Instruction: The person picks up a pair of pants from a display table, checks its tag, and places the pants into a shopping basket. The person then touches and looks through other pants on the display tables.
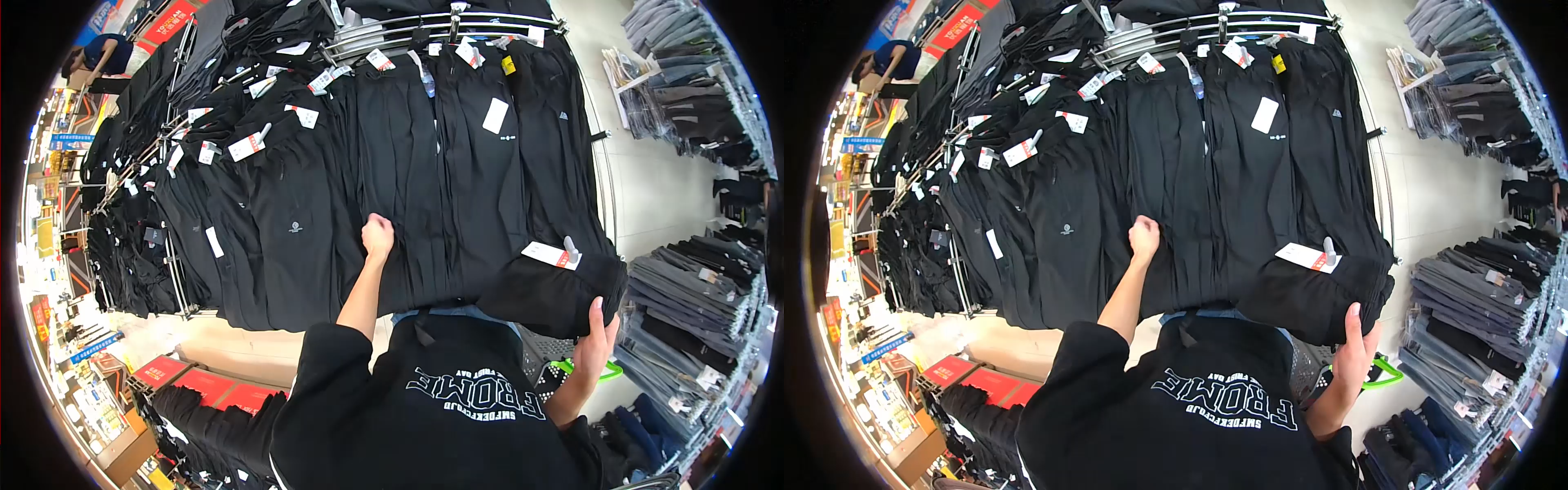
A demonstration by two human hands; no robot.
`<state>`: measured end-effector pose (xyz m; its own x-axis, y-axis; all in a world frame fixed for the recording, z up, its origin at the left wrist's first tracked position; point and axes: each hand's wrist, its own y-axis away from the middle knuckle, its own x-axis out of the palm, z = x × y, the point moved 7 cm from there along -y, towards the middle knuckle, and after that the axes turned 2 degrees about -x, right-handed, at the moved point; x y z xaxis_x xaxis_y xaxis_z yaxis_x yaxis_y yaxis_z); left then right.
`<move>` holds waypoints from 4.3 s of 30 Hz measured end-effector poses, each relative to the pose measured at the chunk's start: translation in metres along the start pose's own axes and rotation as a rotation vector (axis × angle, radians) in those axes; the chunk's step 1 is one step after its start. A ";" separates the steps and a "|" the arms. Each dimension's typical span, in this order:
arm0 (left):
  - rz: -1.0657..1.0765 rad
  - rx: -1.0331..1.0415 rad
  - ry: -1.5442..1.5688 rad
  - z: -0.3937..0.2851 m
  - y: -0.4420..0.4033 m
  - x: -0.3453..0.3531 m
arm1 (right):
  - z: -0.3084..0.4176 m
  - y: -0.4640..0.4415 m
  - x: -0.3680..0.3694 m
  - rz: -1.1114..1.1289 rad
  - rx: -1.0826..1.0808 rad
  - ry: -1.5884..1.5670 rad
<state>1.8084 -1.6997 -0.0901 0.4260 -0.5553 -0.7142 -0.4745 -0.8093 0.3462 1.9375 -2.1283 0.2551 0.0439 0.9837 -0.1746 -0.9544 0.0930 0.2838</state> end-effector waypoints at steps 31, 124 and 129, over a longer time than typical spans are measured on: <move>-0.194 0.373 -0.205 -0.188 -0.213 0.036 | -0.243 -0.247 0.187 0.294 -0.082 0.332; -0.246 0.071 -0.416 -0.244 -0.244 0.041 | -0.259 -0.253 0.184 0.385 0.237 0.071; -0.380 0.199 0.070 -0.200 -0.265 0.001 | -0.263 -0.257 0.183 0.408 0.213 0.091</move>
<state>2.0889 -1.5237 -0.0611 0.6470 -0.2422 -0.7230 -0.4102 -0.9099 -0.0622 2.1136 -2.0126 -0.0978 -0.3576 0.9298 -0.0872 -0.8057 -0.2600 0.5323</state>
